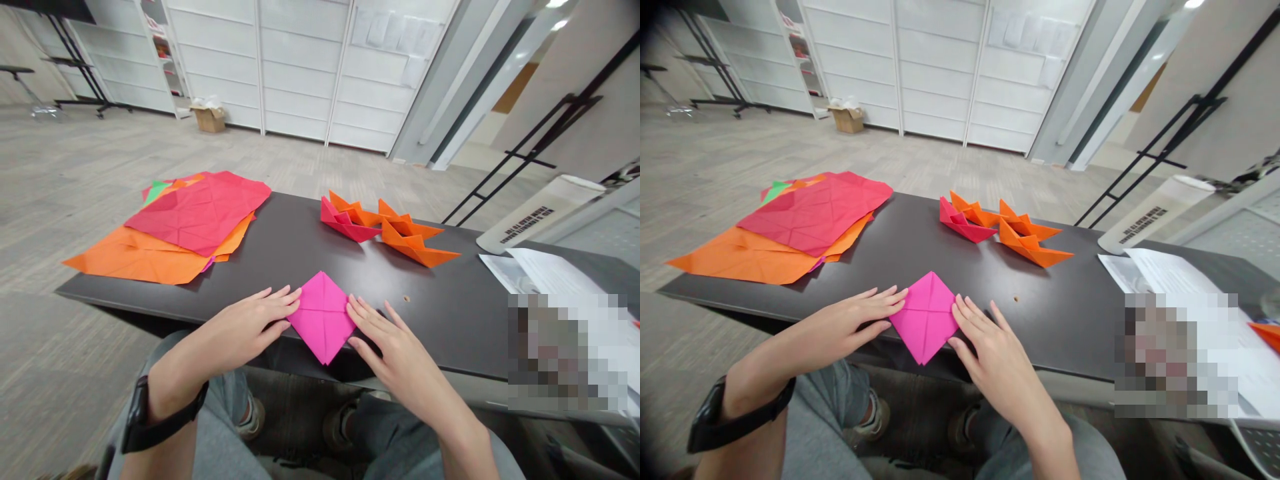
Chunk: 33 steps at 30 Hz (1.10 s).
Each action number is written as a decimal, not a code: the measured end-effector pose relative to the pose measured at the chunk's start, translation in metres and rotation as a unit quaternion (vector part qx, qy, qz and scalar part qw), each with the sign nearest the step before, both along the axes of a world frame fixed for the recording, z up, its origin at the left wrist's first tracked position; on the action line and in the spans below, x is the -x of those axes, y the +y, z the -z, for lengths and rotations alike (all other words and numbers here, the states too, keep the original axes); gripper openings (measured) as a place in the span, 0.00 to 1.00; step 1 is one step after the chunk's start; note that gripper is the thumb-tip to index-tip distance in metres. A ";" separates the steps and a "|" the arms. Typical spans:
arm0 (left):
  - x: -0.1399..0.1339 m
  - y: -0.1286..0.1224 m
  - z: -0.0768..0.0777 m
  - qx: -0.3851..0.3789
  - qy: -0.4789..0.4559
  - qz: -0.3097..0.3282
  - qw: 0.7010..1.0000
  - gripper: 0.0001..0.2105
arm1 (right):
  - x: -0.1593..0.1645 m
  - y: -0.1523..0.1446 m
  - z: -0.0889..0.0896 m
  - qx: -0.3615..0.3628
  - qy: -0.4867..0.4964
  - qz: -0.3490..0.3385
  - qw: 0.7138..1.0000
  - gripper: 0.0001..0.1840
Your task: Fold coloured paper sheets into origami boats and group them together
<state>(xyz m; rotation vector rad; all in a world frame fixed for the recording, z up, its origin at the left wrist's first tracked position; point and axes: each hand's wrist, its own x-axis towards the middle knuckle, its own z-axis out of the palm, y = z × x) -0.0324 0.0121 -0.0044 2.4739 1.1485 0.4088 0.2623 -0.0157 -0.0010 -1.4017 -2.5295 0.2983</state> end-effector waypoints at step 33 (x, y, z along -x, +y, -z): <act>-0.049 0.006 -0.002 0.107 -0.296 -0.235 0.920 0.26 | -0.003 0.004 0.012 -0.014 0.188 0.090 0.978 0.12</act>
